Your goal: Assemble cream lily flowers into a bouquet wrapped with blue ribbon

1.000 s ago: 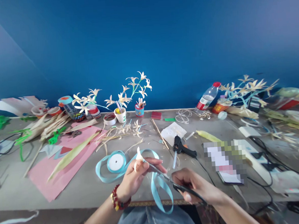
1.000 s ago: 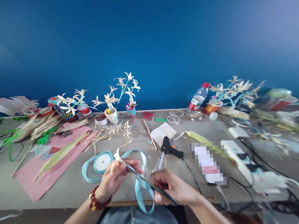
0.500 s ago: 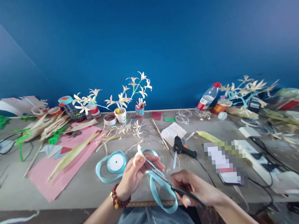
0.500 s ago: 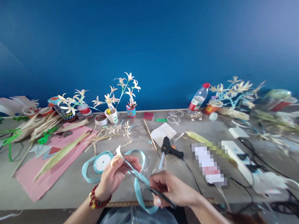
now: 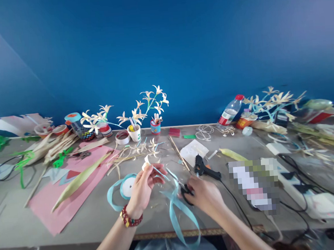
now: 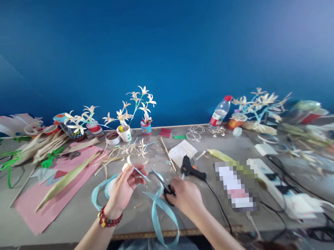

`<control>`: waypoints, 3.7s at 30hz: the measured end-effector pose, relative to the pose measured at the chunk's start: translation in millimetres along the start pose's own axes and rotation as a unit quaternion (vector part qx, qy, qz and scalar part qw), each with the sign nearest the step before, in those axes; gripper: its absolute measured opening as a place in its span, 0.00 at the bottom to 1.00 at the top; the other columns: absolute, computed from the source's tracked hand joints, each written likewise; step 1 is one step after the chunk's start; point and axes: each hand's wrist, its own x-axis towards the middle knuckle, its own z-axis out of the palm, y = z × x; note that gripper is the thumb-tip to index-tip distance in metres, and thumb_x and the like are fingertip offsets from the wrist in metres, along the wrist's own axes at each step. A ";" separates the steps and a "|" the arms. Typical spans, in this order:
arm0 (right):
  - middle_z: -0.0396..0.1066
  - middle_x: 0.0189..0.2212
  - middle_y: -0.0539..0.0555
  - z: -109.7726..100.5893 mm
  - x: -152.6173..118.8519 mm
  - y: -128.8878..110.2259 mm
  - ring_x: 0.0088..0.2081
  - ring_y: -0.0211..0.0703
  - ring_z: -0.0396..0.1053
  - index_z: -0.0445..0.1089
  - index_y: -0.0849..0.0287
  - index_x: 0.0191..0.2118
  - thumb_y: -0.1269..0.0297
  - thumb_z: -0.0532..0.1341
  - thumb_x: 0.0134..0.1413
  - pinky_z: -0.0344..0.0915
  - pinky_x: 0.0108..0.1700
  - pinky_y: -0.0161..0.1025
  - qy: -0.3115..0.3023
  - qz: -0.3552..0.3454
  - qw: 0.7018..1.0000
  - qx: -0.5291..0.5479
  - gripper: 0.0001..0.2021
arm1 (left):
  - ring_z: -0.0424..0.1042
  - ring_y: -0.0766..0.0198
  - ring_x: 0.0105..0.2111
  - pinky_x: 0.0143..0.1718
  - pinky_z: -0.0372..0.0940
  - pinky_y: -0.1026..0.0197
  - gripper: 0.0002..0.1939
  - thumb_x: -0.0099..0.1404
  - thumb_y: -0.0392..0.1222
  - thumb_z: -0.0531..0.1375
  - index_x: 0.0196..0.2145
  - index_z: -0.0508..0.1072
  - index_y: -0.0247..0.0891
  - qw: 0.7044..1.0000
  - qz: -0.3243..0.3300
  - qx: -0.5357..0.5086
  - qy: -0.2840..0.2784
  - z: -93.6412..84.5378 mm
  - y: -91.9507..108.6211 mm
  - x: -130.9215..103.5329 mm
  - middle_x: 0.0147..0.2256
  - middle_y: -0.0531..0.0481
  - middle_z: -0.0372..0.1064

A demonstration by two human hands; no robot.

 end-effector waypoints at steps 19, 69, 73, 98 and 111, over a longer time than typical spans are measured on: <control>0.75 0.39 0.59 -12.1 9.5 38.8 0.39 0.50 0.74 0.69 0.58 0.42 0.66 0.54 0.63 0.68 0.43 0.43 0.230 -0.047 0.967 0.100 0.08 | 0.75 0.60 0.33 0.33 0.70 0.62 0.14 0.65 0.48 0.65 0.39 0.82 0.34 0.999 -0.024 -0.031 -0.024 16.6 9.6 4.7 0.32 0.42 0.77; 0.74 0.46 0.65 -57.0 48.9 127.9 0.44 0.53 0.74 0.69 0.61 0.50 0.48 0.54 0.62 0.72 0.39 0.44 0.057 0.003 0.874 0.483 0.22 | 0.72 0.68 0.30 0.36 0.66 0.66 0.09 0.59 0.42 0.71 0.37 0.81 0.36 0.995 -0.077 -0.025 -0.053 15.6 -1.6 10.5 0.31 0.48 0.77; 0.74 0.34 0.61 -60.9 36.3 103.8 0.26 0.44 0.67 0.72 0.64 0.45 0.47 0.51 0.61 0.63 0.26 0.39 0.036 0.015 0.779 0.626 0.24 | 0.72 0.66 0.32 0.37 0.67 0.65 0.10 0.59 0.42 0.71 0.37 0.81 0.36 0.998 -0.059 -0.015 -0.026 15.2 -1.2 11.5 0.34 0.47 0.77; 0.77 0.26 0.61 -29.0 -15.6 -10.5 0.17 0.38 0.64 0.76 0.64 0.36 0.49 0.62 0.57 0.57 0.17 0.34 0.003 -0.058 0.678 0.733 0.19 | 0.71 0.65 0.32 0.36 0.67 0.62 0.07 0.57 0.41 0.71 0.33 0.78 0.39 0.990 0.121 -0.026 0.070 33.8 19.5 5.6 0.33 0.51 0.74; 0.75 0.31 0.58 -12.4 -21.7 -10.4 0.23 0.42 0.67 0.76 0.58 0.37 0.49 0.60 0.62 0.65 0.24 0.39 0.055 -0.142 0.744 0.651 0.17 | 0.69 0.67 0.31 0.32 0.64 0.64 0.10 0.57 0.37 0.70 0.29 0.72 0.39 0.987 0.070 -0.146 0.020 48.6 15.5 7.6 0.30 0.54 0.70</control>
